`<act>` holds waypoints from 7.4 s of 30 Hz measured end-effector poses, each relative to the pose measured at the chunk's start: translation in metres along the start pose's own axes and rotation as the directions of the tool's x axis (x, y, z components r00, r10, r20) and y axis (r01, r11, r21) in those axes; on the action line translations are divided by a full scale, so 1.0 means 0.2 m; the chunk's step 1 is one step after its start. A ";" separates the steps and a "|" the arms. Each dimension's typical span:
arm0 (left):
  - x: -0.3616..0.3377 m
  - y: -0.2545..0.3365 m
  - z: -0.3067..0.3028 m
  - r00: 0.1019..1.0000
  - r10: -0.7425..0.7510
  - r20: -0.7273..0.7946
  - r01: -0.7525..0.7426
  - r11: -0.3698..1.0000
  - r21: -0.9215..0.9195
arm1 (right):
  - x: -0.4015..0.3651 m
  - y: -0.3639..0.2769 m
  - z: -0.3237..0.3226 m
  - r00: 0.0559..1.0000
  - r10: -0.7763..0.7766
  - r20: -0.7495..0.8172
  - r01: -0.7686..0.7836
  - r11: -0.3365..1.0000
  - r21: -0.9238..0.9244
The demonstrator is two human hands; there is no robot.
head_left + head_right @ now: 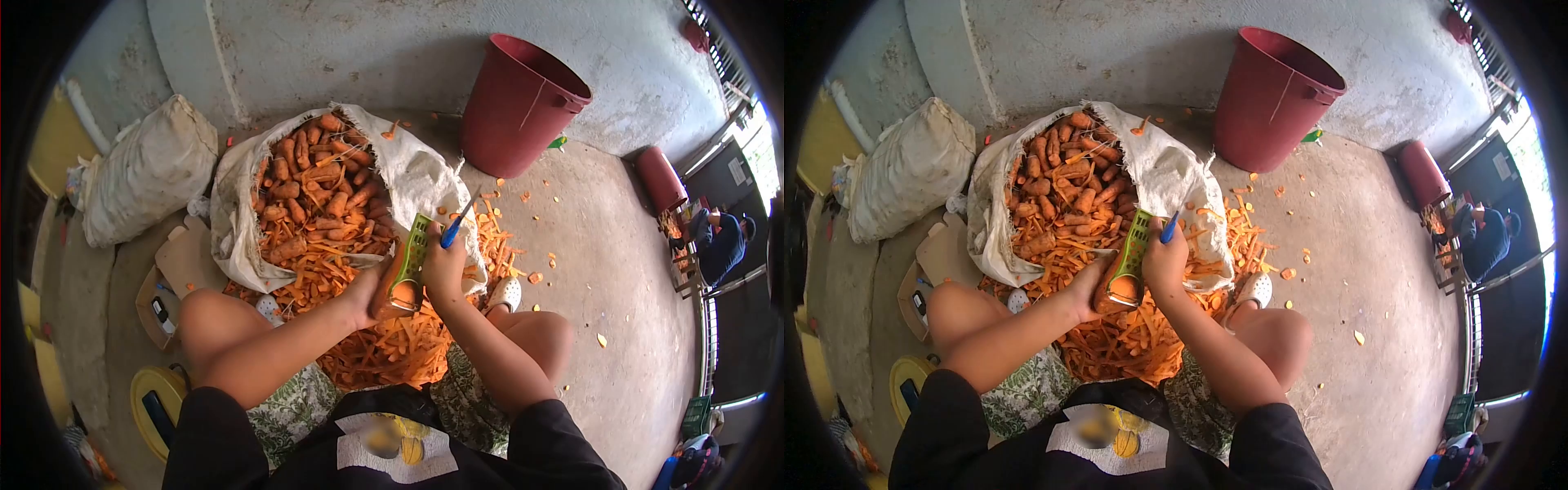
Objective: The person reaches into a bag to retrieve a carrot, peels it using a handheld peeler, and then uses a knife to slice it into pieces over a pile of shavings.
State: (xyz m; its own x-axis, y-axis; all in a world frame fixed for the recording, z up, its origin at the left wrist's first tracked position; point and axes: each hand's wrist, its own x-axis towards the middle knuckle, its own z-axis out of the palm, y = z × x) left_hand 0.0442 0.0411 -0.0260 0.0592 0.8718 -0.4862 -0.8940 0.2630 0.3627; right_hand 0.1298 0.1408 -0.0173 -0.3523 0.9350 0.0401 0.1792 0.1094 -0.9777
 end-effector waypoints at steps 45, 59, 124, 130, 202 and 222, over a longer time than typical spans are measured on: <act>-0.07 -0.03 0.02 0.948 -0.296 -0.112 0.314 0.830 0.461 | 0.43 0.37 -0.28 0.877 0.003 -0.480 -0.141 0.957 -0.253; -0.08 0.10 -0.03 0.994 -0.060 0.096 0.037 0.974 0.225 | 0.21 0.23 -0.09 0.996 -0.090 0.004 0.090 0.986 -0.139; -0.02 0.03 0.02 0.997 -0.082 0.001 0.082 0.994 0.072 | -0.08 -0.10 0.00 0.999 -0.029 0.028 0.024 0.988 0.153; 0.01 0.01 0.01 0.992 -0.098 -0.076 0.098 0.995 -0.002 | -0.07 -0.04 0.01 0.987 -0.154 -0.051 0.151 0.987 -0.064; -0.08 -0.06 0.06 0.989 -0.140 -0.038 0.141 0.866 0.479 | 0.37 0.14 -0.25 0.892 -0.007 -0.453 -0.133 0.952 -0.275; -0.08 -0.05 0.07 0.974 -0.225 0.025 0.195 0.891 0.410 | 0.40 0.16 -0.27 0.898 -0.026 -0.439 -0.042 0.989 -0.144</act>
State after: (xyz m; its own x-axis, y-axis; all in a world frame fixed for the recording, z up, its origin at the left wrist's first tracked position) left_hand 0.0588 0.0298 -0.0103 0.2698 0.8007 -0.5349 -0.6026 0.5737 0.5548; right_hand 0.1577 0.2373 -0.0349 0.0825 0.9849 0.1521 0.3243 0.1178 -0.9386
